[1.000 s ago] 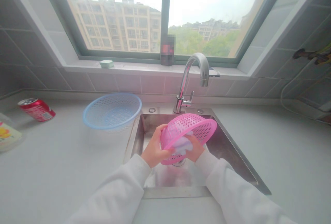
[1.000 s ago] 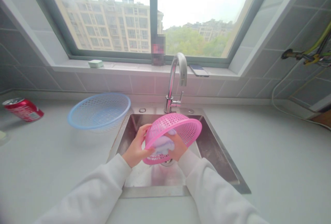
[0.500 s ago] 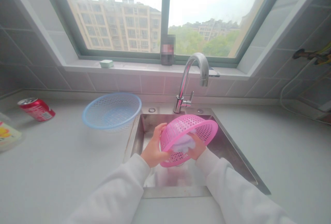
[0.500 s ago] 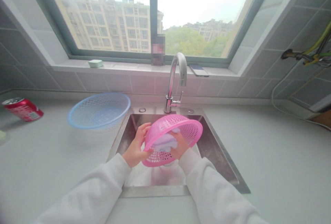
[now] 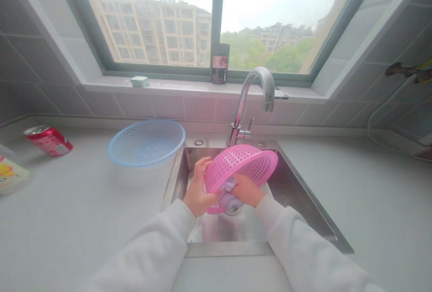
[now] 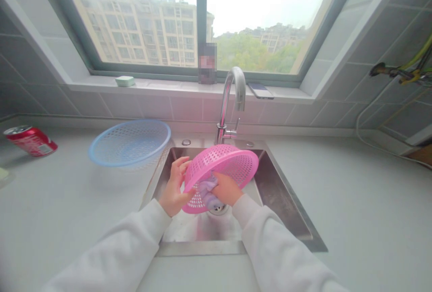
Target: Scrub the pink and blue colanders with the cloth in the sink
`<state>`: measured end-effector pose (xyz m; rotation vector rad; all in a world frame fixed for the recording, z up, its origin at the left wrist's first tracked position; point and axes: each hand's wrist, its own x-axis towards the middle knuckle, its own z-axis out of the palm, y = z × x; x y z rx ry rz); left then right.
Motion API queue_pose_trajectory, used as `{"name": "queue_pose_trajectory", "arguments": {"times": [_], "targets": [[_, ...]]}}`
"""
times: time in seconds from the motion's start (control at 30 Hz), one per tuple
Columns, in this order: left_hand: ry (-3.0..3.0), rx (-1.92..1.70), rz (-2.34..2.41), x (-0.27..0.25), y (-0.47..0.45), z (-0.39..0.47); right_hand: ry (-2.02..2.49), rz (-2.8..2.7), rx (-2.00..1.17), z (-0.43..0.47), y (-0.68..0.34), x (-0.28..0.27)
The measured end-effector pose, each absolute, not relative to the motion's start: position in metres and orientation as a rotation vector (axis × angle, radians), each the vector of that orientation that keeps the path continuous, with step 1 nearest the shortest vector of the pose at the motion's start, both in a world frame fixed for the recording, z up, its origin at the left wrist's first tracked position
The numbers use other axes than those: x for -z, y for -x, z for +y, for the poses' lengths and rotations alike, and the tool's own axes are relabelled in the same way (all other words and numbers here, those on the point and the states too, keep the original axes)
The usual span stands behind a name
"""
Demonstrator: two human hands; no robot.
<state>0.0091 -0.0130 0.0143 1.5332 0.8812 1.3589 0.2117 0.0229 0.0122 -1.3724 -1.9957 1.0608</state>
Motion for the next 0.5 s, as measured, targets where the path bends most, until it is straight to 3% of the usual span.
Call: {"name": "queue_pose_trajectory", "arguments": {"times": [0.13, 0.37, 0.5], "targets": [[-1.626, -1.328, 0.876, -0.016, -0.010, -0.017, 1.175, -1.887, -1.204, 0.010, -0.198, -0.025], [-1.636, -1.119, 0.765, -0.017, -0.006, -0.012, 1.251, -1.711, -1.038, 0.004, -0.226, -0.028], [-1.615, -1.081, 0.739, -0.013, -0.004, -0.009, 1.232, -1.450, -1.271, 0.010, -0.225, -0.026]]}}
